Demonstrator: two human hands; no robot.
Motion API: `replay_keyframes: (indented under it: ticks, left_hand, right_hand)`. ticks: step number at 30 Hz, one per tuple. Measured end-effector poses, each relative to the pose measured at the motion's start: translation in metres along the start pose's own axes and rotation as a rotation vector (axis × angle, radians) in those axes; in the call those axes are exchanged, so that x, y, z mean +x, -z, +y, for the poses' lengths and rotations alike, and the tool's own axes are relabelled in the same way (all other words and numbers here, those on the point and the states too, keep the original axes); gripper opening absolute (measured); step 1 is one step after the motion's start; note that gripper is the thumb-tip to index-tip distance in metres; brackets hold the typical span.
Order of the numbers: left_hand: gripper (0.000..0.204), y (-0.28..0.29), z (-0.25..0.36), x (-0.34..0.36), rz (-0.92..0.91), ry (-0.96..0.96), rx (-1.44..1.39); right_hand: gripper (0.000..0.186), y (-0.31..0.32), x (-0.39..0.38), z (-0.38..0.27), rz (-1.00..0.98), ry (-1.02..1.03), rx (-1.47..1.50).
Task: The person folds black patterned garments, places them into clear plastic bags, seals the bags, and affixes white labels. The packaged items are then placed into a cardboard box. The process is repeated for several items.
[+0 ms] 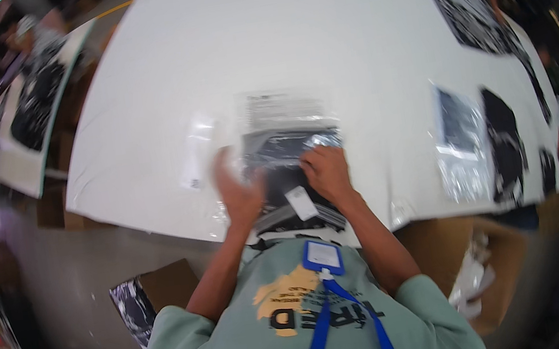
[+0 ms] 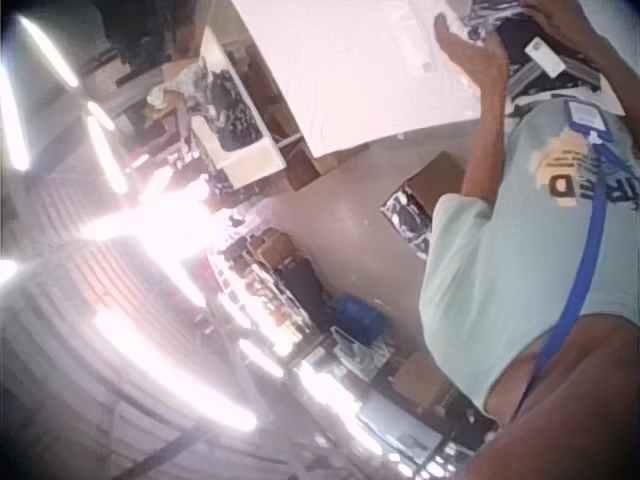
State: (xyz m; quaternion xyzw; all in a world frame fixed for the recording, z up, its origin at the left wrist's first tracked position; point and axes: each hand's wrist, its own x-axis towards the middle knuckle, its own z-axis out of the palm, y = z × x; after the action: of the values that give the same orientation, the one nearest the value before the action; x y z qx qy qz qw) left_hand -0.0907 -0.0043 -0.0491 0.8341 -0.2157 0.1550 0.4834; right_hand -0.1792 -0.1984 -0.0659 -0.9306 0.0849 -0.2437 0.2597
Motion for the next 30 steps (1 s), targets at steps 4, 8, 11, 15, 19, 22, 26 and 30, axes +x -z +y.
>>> replay_keyframes:
  ticks: [4,8,11,15,19,22,26,30]
  left_hand:
    - [0.051,-0.016,0.020,0.017,-0.478,-0.346,0.283]
    - [0.011,-0.037,0.024,0.040,-0.687,-0.276,0.334]
    - [0.014,-0.040,0.023,0.056,-0.818,-0.213,0.199]
    - [0.017,-0.038,0.026,0.075,-0.941,-0.182,0.081]
    - [0.020,-0.036,0.023,0.084,-0.991,-0.175,0.024]
    - [0.022,-0.037,0.019,0.085,-0.947,-0.089,-0.235]
    - [0.023,-0.040,0.013,0.082,-0.885,-0.152,-0.144]
    - [0.024,-0.039,0.008,0.093,-0.877,0.010,-0.264]
  right_hand:
    - [0.006,0.009,0.021,-0.015,-0.146,0.120,-0.107]
    - [0.009,0.034,0.030,-0.031,-0.130,0.006,-0.109]
    - [0.015,0.041,0.019,-0.045,0.276,0.237,-0.111]
    - [0.032,0.024,0.013,-0.045,0.114,0.306,0.074]
    - [0.038,0.001,0.009,-0.031,0.194,0.153,0.041]
    - [0.035,-0.006,0.006,-0.024,0.130,0.050,-0.005]
    - [0.019,-0.013,0.010,-0.014,0.173,0.101,-0.055]
    - [0.013,-0.017,0.013,0.008,0.209,0.083,-0.099]
